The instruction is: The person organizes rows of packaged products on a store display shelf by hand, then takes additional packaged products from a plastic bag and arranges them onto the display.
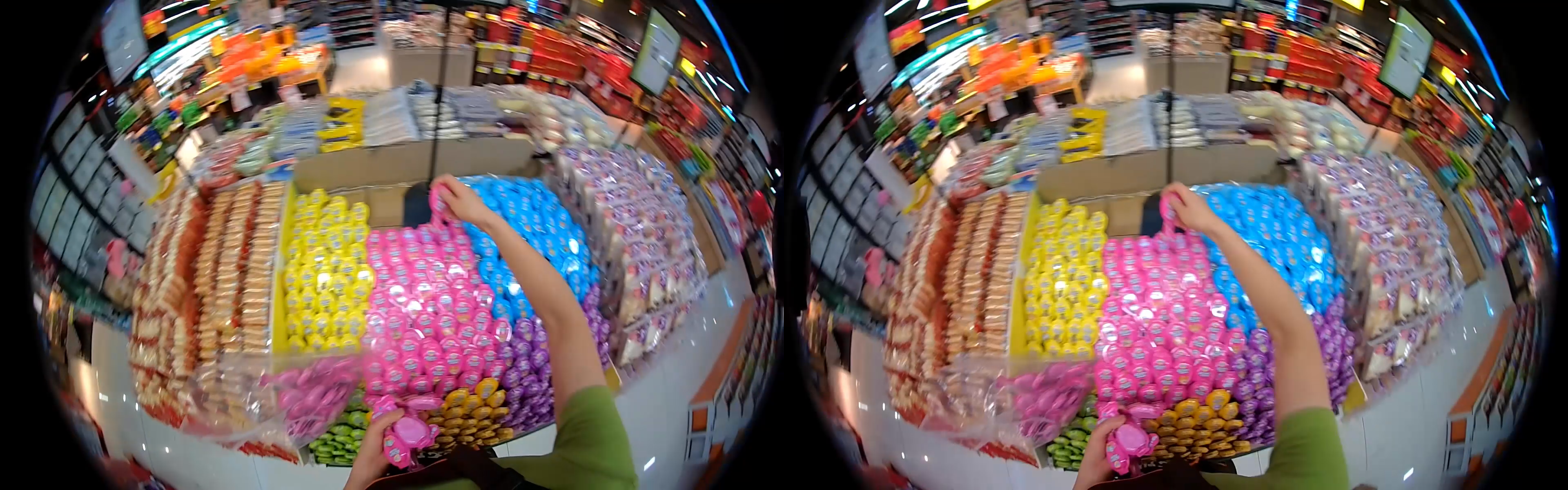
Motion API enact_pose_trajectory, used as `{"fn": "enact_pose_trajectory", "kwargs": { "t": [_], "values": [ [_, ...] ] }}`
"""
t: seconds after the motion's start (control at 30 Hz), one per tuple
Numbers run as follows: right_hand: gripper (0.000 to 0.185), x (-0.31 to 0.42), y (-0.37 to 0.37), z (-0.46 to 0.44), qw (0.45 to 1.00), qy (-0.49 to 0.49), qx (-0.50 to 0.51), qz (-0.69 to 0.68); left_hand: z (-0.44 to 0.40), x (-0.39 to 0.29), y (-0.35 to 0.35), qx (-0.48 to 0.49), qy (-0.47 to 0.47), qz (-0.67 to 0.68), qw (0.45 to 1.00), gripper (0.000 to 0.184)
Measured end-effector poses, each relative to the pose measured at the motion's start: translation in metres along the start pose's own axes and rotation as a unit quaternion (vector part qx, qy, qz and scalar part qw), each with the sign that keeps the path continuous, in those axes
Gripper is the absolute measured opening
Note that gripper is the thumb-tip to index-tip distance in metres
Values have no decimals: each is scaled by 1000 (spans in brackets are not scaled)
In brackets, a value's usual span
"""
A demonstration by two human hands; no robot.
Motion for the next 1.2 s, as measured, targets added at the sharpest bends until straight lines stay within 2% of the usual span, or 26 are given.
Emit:
{"fn": "enact_pose_trajectory", "kwargs": {
  "t": [0.03,0.13,0.17,0.27,0.3,0.4,0.5,0.63,0.8,0.9,1.0,1.1,1.2],
  "values": [
    [17,-11,-6,-16,1000,-5,-19,-3,-13,13,-9,2,-65,56,996,31],
    [16,-56,-11,-54,999,-2,-41,24,-30,25,-13,49,-103,87,990,34],
    [17,-62,-11,-63,998,1,-41,38,11,-5,26,-35,-185,96,977,43],
    [18,-79,-9,-77,990,59,-45,117,-32,12,-19,-34,-99,101,989,36],
    [20,-90,-8,-89,986,15,-63,156,-40,19,-34,-44,-112,110,987,34],
    [20,-106,4,-102,969,-31,-43,240,-40,13,-29,-40,-96,96,990,34],
    [20,-125,14,-108,967,-31,-18,251,-36,5,-29,-27,-55,57,996,34],
    [20,-126,22,-98,938,-48,12,343,-28,-1,-34,4,29,-26,999,35],
    [18,-126,24,-86,945,-48,15,324,-28,1,-40,23,61,-39,997,33],
    [18,-123,27,-80,939,-55,39,336,-14,-16,-18,10,142,-138,980,29],
    [18,-125,35,-77,928,-81,73,356,-28,16,-41,-80,-66,64,993,27],
    [18,-124,36,-74,925,-88,73,363,-15,-8,-21,-53,63,-39,996,26],
    [19,-123,35,-71,922,-80,58,373,-20,6,-29,-65,-15,60,996,27]
  ]
}}
Point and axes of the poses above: each hand's wrist, its own z-axis away from the middle knuckle, its own y-axis out of the palm, x = y × z, the point moved 9 cm from there along -z, towards the middle knuckle, and after that the axes turned 3 degrees about -y, right-handed, at the moved point
